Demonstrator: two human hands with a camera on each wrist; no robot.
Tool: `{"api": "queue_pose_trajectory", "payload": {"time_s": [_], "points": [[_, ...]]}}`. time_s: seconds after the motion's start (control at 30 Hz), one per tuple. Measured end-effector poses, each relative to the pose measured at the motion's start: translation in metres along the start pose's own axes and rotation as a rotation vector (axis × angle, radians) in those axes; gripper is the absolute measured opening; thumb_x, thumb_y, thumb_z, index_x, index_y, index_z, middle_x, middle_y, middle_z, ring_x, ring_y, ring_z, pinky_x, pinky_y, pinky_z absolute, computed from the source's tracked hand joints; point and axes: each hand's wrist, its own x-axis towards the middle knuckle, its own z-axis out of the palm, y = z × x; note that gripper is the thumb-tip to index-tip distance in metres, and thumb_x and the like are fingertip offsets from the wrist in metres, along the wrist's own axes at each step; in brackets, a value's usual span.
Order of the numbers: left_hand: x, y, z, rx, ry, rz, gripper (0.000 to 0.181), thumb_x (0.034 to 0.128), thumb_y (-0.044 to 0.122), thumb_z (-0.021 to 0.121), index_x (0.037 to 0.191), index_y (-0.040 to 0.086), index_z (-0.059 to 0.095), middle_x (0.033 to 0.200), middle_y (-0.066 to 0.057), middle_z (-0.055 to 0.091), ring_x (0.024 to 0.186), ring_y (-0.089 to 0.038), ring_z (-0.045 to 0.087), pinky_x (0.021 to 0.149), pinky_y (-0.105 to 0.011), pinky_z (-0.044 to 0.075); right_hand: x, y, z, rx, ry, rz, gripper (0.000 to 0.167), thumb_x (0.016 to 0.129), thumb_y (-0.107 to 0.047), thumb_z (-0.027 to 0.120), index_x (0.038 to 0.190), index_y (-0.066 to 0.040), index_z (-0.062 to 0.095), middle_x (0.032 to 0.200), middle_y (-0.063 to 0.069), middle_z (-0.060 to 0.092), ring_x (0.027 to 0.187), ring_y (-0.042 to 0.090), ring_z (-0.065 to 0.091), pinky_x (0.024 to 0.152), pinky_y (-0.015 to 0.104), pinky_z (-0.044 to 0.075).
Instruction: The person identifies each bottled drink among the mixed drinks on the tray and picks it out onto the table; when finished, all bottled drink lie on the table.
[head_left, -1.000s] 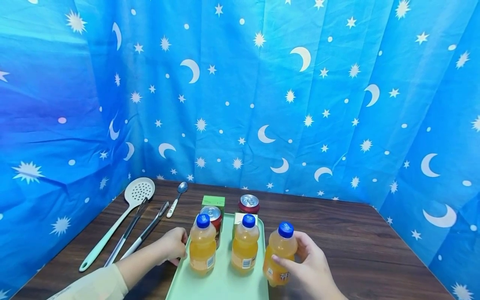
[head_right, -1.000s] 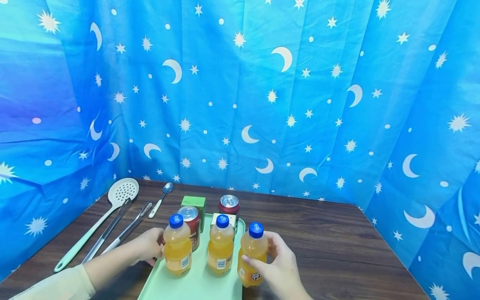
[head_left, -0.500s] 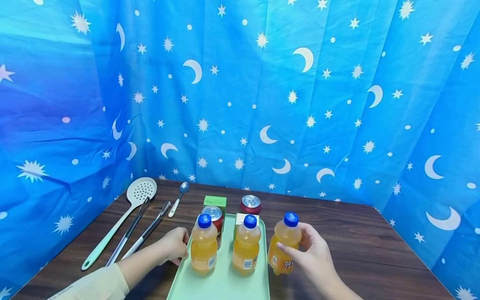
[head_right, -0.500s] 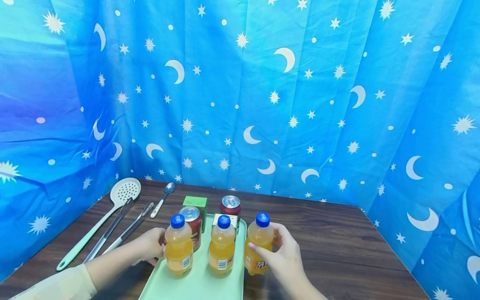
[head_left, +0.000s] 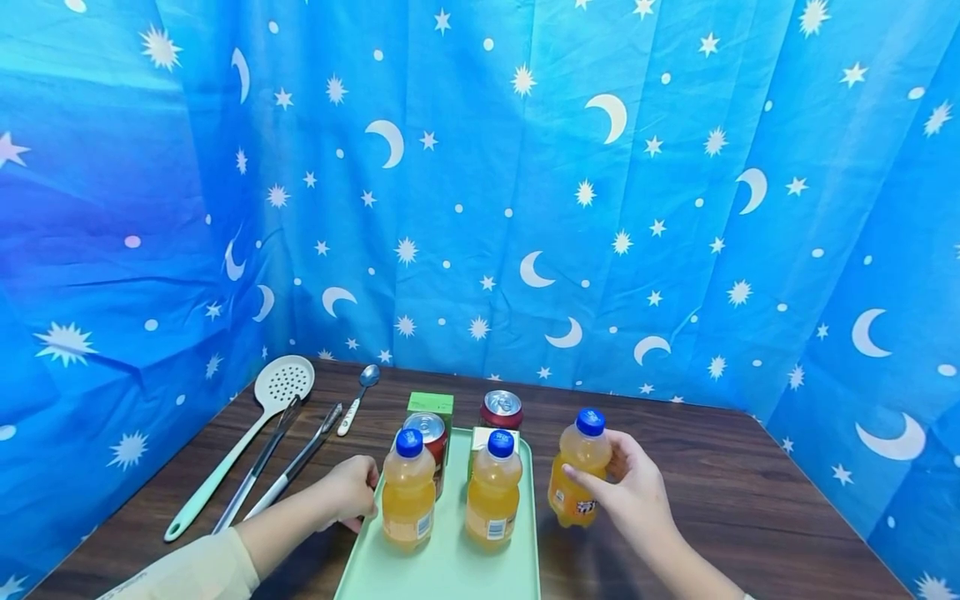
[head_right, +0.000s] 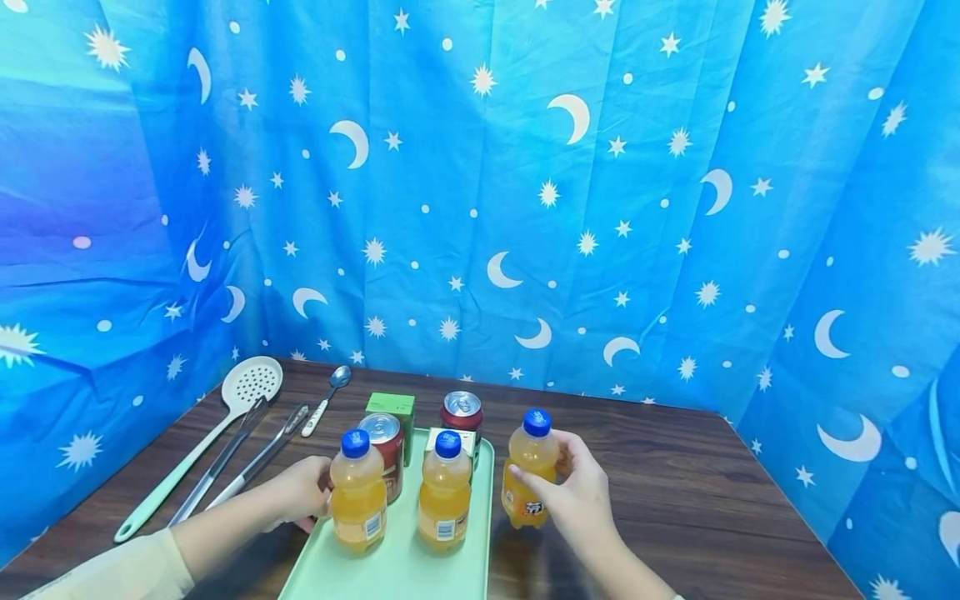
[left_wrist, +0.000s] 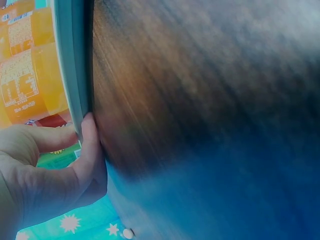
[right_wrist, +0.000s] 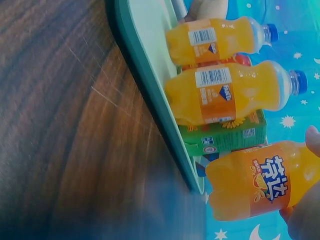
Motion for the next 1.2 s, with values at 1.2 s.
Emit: {"api": "queue_pose_trajectory", "payload": {"time_s": [1.2], "points": [[-0.001,0.001,-0.001,0.023,0.002,-0.013,0.030,0.0687,-0.020,0.063,0.081,0.000,0.045,0.076,-0.012,0.044,0.062,-0.022,0.055,0.045,-0.034,0.053,0.058,0.028,-0.008,0.039,0.134,0.013,0.064,0.078,-0.035,0.075,0.124,-0.002,0.046,0.121,0.017,0.055,0.113,0.030,0.053,0.096,0.048,0.042]]}}
